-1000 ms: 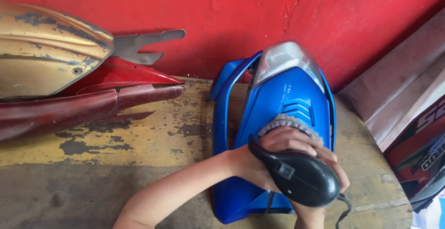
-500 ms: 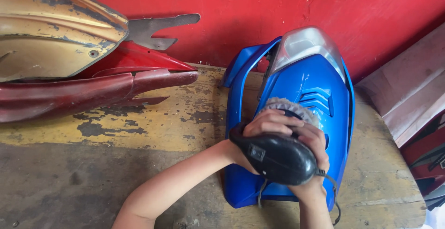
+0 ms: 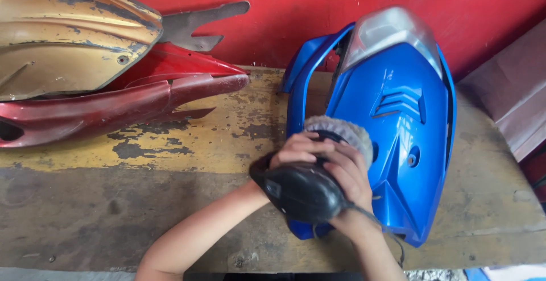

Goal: The person uses a handheld electric polisher with a buffing pad to smooth and shine the surface of a blue motorcycle fairing. The fairing is placed on a wooden workbench, and the person moves the tool across the plastic surface in circular and sweeping motions.

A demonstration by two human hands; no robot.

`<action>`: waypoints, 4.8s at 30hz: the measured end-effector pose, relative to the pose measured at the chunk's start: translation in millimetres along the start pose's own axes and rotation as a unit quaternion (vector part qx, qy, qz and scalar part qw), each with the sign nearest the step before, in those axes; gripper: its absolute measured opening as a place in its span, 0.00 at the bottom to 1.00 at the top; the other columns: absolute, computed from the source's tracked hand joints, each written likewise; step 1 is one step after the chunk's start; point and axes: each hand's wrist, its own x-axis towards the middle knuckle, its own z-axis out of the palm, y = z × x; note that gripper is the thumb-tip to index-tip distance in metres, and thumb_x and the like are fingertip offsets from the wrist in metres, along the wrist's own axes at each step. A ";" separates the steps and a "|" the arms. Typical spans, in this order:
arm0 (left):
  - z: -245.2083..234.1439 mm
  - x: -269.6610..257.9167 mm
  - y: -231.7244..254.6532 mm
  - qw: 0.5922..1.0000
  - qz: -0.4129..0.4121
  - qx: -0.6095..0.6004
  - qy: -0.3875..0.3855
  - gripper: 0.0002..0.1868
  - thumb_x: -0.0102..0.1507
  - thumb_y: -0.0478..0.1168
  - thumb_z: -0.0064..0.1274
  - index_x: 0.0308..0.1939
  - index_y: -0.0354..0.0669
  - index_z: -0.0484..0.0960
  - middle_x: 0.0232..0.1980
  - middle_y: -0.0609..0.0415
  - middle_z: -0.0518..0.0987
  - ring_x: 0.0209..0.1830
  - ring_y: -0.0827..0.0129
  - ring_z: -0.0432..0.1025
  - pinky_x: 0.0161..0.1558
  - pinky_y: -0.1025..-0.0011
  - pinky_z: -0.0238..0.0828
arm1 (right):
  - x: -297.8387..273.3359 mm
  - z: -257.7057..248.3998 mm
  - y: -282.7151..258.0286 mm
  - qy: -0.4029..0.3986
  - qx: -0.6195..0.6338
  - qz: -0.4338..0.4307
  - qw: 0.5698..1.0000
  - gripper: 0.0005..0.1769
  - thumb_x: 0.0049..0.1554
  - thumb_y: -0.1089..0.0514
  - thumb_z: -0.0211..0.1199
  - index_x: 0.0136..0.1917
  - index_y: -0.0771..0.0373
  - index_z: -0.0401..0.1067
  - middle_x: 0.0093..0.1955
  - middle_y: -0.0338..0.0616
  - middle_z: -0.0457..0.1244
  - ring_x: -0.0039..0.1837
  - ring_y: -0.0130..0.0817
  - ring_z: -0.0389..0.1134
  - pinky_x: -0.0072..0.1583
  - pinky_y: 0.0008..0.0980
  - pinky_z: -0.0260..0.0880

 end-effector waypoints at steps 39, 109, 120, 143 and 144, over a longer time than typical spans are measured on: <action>34.5 -125.9 114.0 0.980 -0.182 0.069 0.052 0.10 0.72 0.48 0.49 0.49 0.49 0.68 0.58 0.43 0.81 0.60 0.55 0.77 0.78 0.41 0.57 | -120.7 13.2 -35.4 0.030 0.027 -0.067 0.997 0.15 0.48 0.62 0.70 0.48 0.59 0.71 0.58 0.50 0.67 0.66 0.56 0.68 0.70 0.67 0.63; 51.8 60.6 54.0 0.991 -0.058 0.088 -0.081 0.39 0.56 0.48 0.69 0.68 0.49 0.70 0.62 0.54 0.73 0.70 0.61 0.66 0.77 0.60 0.58 | -42.5 -53.9 64.7 0.088 -0.125 0.057 0.987 0.21 0.42 0.54 0.75 0.49 0.55 0.73 0.66 0.50 0.66 0.69 0.43 0.70 0.60 0.32 0.71; 33.0 112.2 28.5 0.992 -0.073 0.092 -0.045 0.42 0.53 0.53 0.70 0.67 0.47 0.70 0.64 0.51 0.72 0.69 0.57 0.65 0.75 0.57 0.56 | 43.5 -49.6 48.8 0.130 -0.131 0.026 0.982 0.32 0.46 0.54 0.76 0.60 0.64 0.68 0.69 0.57 0.59 0.72 0.50 0.63 0.71 0.43 0.66; -8.2 -22.0 50.7 0.983 -0.151 0.074 0.074 0.44 0.60 0.46 0.72 0.70 0.50 0.57 0.67 0.49 0.69 0.68 0.60 0.66 0.74 0.57 0.62 | 36.2 10.3 -7.9 -0.126 0.012 0.019 0.992 0.42 0.40 0.47 0.77 0.63 0.63 0.65 0.65 0.54 0.61 0.70 0.56 0.61 0.72 0.52 0.55; -10.5 -23.2 48.4 0.982 -0.159 0.027 0.093 0.45 0.59 0.48 0.72 0.71 0.50 0.56 0.67 0.50 0.68 0.70 0.60 0.65 0.76 0.56 0.63 | 39.5 12.7 -5.8 -0.127 0.004 0.012 0.992 0.43 0.40 0.47 0.75 0.65 0.63 0.65 0.66 0.54 0.61 0.71 0.56 0.61 0.73 0.52 0.54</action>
